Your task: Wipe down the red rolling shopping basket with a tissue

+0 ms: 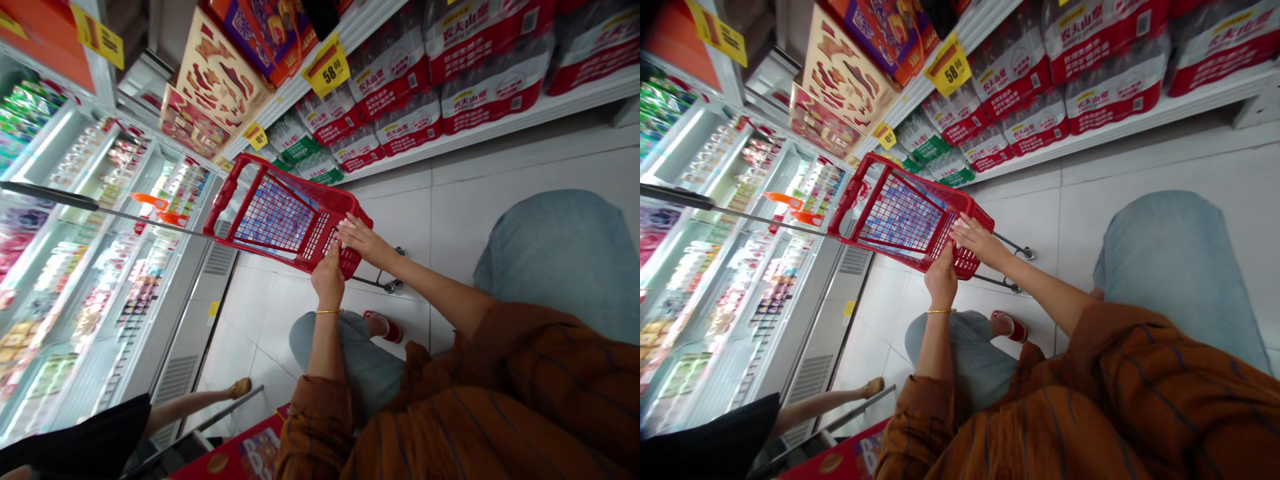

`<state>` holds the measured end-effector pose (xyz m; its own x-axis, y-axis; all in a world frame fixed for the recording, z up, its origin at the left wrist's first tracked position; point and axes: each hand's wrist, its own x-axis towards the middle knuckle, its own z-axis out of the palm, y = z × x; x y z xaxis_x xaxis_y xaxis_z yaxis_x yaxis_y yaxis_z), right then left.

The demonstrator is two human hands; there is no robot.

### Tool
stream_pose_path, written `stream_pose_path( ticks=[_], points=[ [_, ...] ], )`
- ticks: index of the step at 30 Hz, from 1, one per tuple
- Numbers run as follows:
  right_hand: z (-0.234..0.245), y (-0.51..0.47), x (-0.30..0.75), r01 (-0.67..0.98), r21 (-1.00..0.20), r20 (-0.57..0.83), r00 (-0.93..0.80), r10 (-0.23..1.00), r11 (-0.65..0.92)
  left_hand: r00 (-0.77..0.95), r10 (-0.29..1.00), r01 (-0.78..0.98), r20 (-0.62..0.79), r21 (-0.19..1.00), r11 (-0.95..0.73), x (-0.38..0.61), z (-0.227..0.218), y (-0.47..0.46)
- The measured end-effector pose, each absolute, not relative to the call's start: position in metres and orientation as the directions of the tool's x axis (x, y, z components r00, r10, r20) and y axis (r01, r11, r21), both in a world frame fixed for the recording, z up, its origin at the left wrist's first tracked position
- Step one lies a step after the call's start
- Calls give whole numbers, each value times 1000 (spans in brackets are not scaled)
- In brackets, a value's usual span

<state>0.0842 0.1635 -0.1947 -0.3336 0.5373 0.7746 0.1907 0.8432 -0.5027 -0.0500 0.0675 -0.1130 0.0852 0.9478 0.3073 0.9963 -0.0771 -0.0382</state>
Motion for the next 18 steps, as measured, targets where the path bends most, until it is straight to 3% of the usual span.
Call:
stream_pose_path(
  ticks=[6,11,18],
  points=[
    [-195,187,96,182,-546,767,-283,575,818,56,960,998,275,-21,-53,-47,-112,70],
    [-188,151,84,164,-679,703,-137,698,716,110,948,994,298,-37,-104,-44,-112,71],
    [-204,106,47,153,-633,763,-45,645,759,176,928,983,330,-115,-145,-42,-116,69]
  ],
)
